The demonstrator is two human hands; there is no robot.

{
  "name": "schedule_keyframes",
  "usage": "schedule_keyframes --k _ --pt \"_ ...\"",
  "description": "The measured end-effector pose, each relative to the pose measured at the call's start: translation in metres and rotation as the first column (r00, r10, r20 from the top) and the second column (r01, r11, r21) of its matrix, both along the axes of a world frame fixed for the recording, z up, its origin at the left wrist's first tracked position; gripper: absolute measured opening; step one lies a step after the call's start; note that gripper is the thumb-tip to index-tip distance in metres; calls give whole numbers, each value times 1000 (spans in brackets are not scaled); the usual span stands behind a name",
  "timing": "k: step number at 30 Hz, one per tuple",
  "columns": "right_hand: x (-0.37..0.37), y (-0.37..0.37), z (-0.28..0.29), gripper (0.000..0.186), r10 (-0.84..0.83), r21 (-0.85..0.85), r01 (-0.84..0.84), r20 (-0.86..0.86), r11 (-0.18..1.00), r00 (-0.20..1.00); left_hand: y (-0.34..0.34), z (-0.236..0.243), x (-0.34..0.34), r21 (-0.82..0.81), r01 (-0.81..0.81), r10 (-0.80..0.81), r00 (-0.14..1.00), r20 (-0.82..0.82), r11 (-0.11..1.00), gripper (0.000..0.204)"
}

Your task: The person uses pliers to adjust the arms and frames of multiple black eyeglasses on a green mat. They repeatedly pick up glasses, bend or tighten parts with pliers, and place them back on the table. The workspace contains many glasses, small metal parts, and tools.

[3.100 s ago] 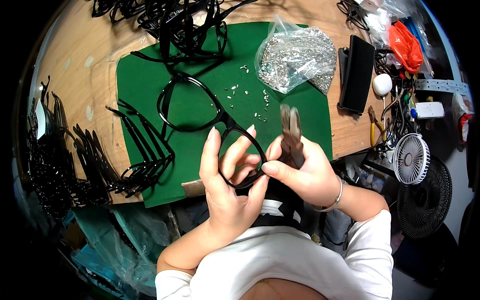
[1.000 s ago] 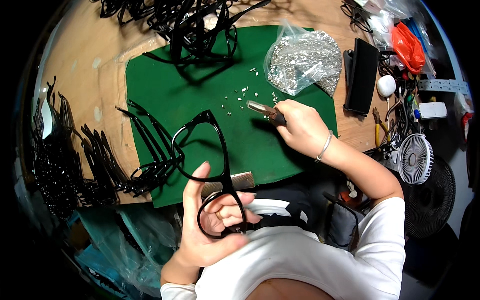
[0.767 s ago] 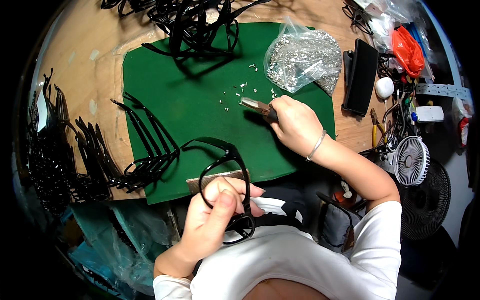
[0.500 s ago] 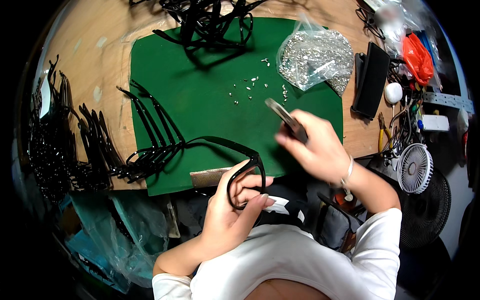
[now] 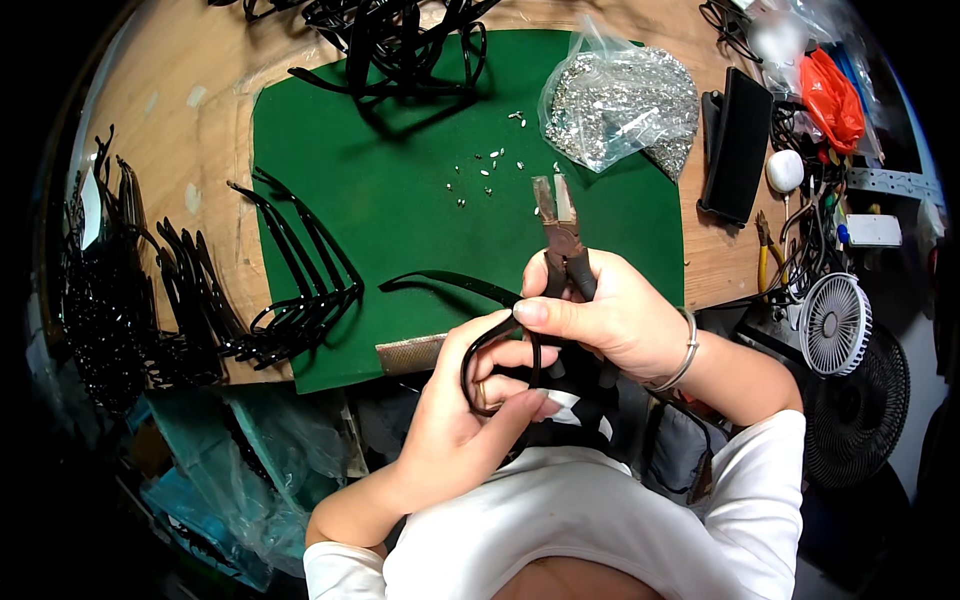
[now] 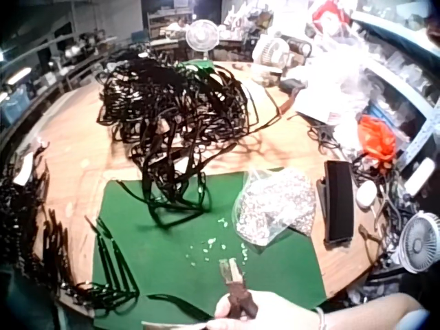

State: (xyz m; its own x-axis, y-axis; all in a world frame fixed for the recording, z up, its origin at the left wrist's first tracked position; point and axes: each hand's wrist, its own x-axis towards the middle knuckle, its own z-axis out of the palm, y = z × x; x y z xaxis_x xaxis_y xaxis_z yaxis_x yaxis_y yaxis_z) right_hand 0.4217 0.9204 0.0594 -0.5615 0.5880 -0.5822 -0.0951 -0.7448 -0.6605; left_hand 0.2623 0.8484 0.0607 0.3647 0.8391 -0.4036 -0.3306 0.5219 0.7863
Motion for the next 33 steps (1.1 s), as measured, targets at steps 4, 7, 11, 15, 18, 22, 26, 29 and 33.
schedule_keyframes --k 4,7,11,15,18,22,26,29,33 --pt "-2 3 7 17 61 33 -61 1 998 998 3 10 -9 -52 47 -45 998 50 998 52" --pt "-4 6 12 17 101 52 -101 8 994 995 3 13 -13 -55 44 -39 995 90 998 53" --pt "-6 5 21 17 102 44 -103 21 994 995 2 17 -21 -67 55 -44 988 146 996 55" --pt "11 2 20 21 223 257 -260 167 931 961 -2 22 -32 -145 27 10 969 248 989 55" --pt "25 2 24 29 483 350 -627 418 696 770 0 23 -36 -162 99 -66 978 196 982 50" --pt "19 6 34 31 657 208 -756 388 620 646 -1 19 -39 -162 108 -73 974 214 981 42" --pt "13 14 39 30 657 242 -786 441 569 612 -3 18 -37 -149 104 -72 976 207 983 42" --pt "11 14 35 36 623 353 -784 478 510 620 -5 16 -36 -142 120 -97 983 159 983 43" --pt "7 4 33 38 439 340 -840 735 423 518 -7 17 -30 -153 94 -73 988 134 984 44"
